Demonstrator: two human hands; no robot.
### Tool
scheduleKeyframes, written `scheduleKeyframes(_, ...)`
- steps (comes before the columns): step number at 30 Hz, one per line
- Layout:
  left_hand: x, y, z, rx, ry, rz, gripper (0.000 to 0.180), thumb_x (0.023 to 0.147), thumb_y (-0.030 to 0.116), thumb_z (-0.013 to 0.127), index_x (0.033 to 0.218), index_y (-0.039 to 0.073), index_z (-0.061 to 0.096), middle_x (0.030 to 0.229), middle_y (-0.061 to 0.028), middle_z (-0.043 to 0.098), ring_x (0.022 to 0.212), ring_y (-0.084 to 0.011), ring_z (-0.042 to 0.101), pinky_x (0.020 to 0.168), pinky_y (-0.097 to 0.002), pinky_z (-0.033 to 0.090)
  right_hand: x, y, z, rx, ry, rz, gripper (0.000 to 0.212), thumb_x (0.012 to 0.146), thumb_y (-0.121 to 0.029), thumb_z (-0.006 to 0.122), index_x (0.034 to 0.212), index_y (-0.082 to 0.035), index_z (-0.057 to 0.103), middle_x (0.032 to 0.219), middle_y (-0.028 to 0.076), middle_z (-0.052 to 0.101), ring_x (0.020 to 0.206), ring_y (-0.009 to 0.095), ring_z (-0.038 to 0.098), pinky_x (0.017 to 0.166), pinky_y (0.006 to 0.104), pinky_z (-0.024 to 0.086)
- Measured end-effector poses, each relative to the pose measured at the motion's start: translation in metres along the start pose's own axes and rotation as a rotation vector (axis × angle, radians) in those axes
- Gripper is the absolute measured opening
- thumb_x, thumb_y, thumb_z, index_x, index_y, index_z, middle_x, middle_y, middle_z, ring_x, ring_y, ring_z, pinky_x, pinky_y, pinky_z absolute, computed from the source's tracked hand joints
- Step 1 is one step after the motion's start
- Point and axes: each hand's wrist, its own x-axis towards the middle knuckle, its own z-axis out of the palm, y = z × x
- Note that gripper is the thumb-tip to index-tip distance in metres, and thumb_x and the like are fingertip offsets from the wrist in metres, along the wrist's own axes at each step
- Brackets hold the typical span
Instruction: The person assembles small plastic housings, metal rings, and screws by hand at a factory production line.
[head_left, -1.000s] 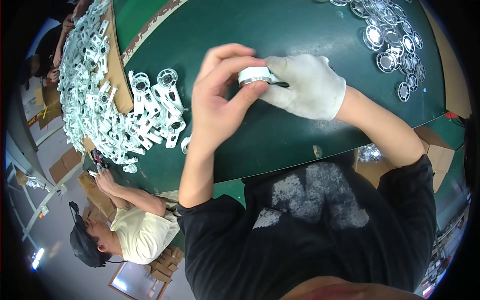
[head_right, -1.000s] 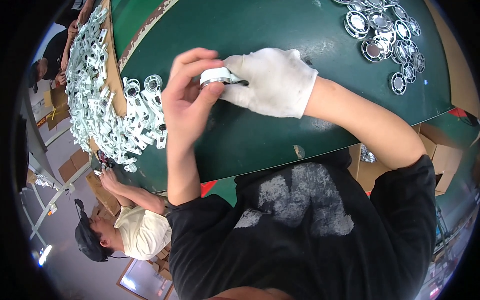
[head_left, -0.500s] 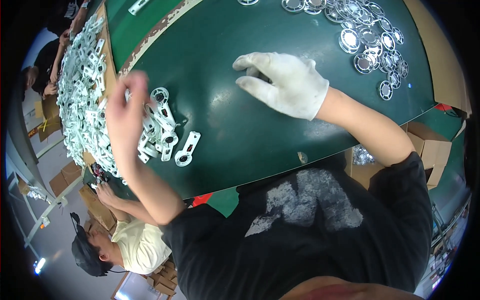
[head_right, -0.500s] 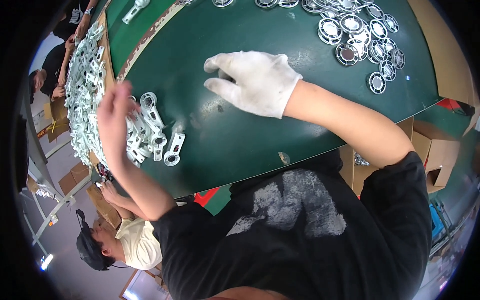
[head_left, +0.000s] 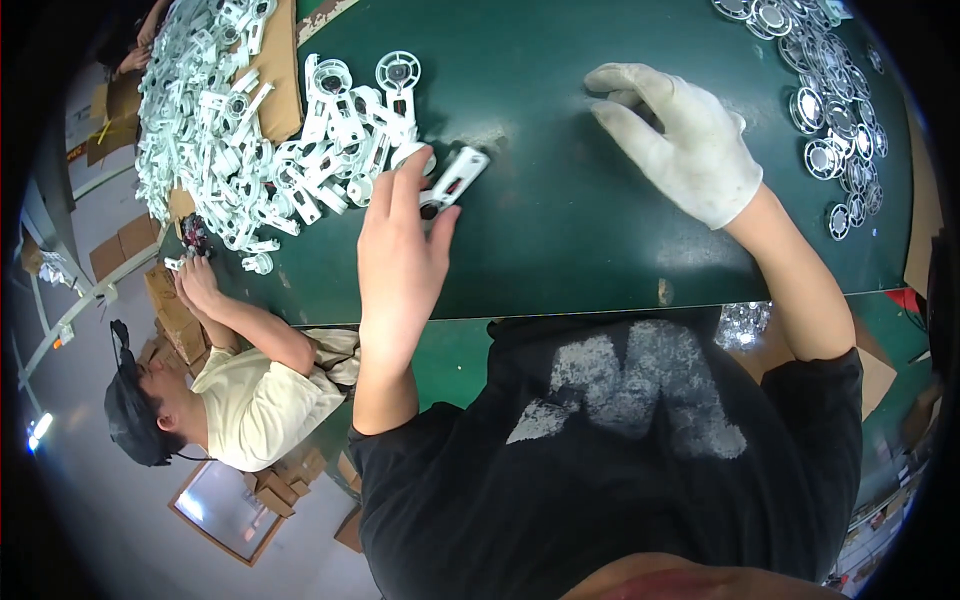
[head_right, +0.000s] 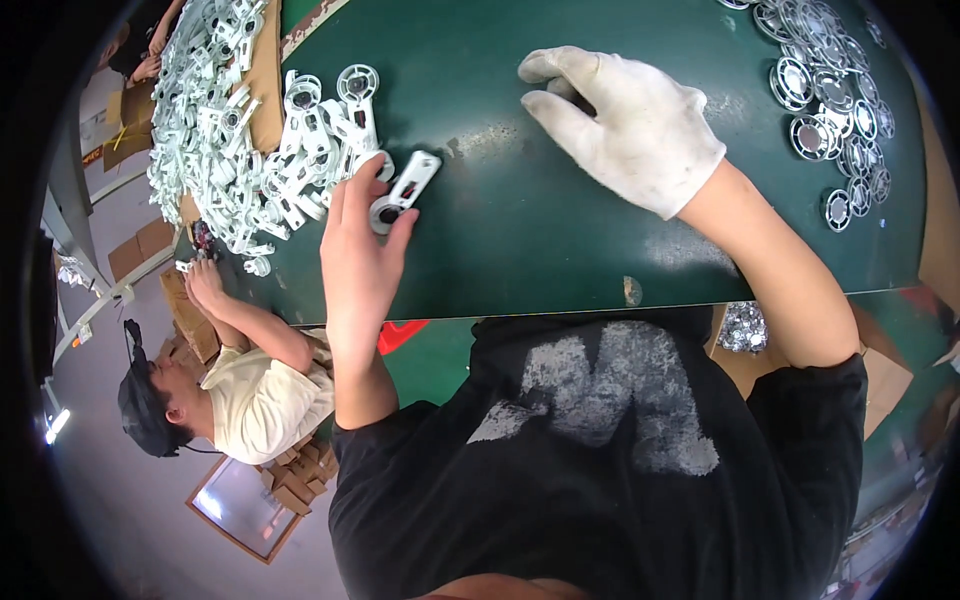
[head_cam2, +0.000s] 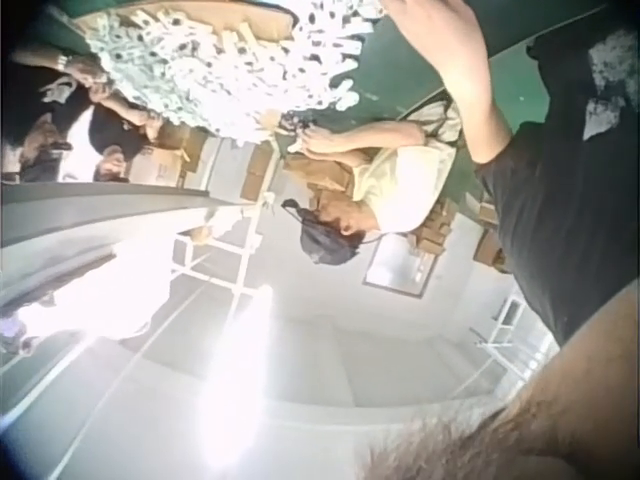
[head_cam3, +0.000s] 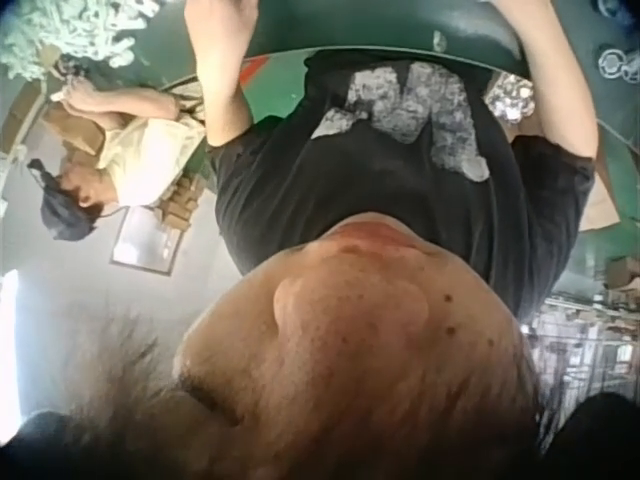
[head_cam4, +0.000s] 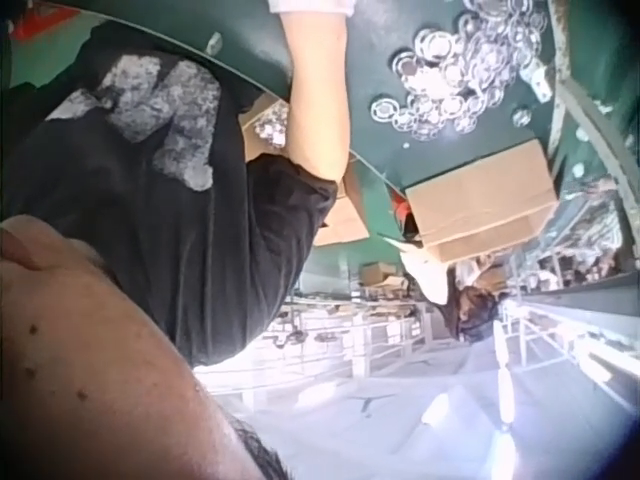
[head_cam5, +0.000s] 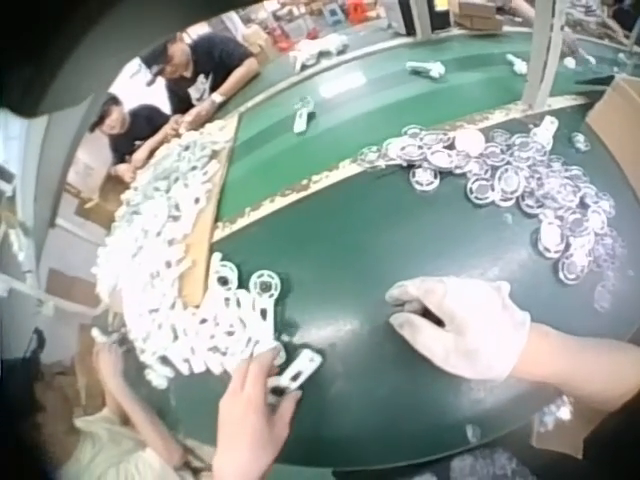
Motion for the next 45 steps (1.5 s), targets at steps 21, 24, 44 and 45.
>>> scheduleKeyframes(21, 0.172, 0.145, 0.112, -0.06, 0.216, 0.644, 0.034, 0.083, 0.025, 0.079, 0.114, 0.013, 0.071, 0.124, -0.0093, 0.059, 0.107, -0.0322, 0.06, 0.083, -0.0437, 0.058, 0.021, 0.019, -0.056, 0.861, 0.721, 0.248, 0.016, 0.101, -0.015, 0.062, 0.089, -0.005, 0.061, 0.062, -0.002, 0.049, 0.048, 0.006, 0.042, 0.045, 0.0226, 0.03)
scheduleKeyframes(24, 0.16, 0.125, 0.106, -0.067, 0.248, 0.672, 0.031, 0.079, 0.025, 0.084, 0.102, 0.01, 0.071, 0.113, -0.0055, 0.06, 0.102, -0.0273, 0.061, 0.079, -0.0396, 0.056, 0.024, 0.015, -0.056, 0.914, 0.703, 0.325, 0.017, 0.101, -0.016, 0.062, 0.087, -0.006, 0.059, 0.062, -0.002, 0.048, 0.048, 0.007, 0.042, 0.045, 0.0228, 0.03)
scheduleKeyframes(44, 0.144, 0.093, 0.091, -0.127, 0.02, 0.791, 0.048, 0.087, -0.002, 0.065, 0.134, 0.007, 0.06, 0.132, -0.0093, 0.06, 0.123, -0.0309, 0.058, 0.105, -0.0439, 0.047, 0.026, 0.029, -0.054, 0.576, 0.711, 0.251, 0.03, 0.101, -0.018, 0.06, 0.073, -0.008, 0.056, 0.056, -0.002, 0.046, 0.048, 0.009, 0.04, 0.045, 0.0262, 0.028)
scheduleKeyframes(45, 0.134, 0.08, 0.084, -0.151, -0.055, 0.753, 0.061, 0.086, -0.001, 0.067, 0.144, 0.003, 0.051, 0.146, -0.0145, 0.052, 0.134, -0.0346, 0.05, 0.114, -0.0452, 0.039, 0.026, 0.018, -0.054, 0.775, 0.666, 0.359, 0.026, 0.099, -0.018, 0.062, 0.076, -0.008, 0.056, 0.057, -0.002, 0.046, 0.047, 0.008, 0.039, 0.045, 0.0256, 0.028)
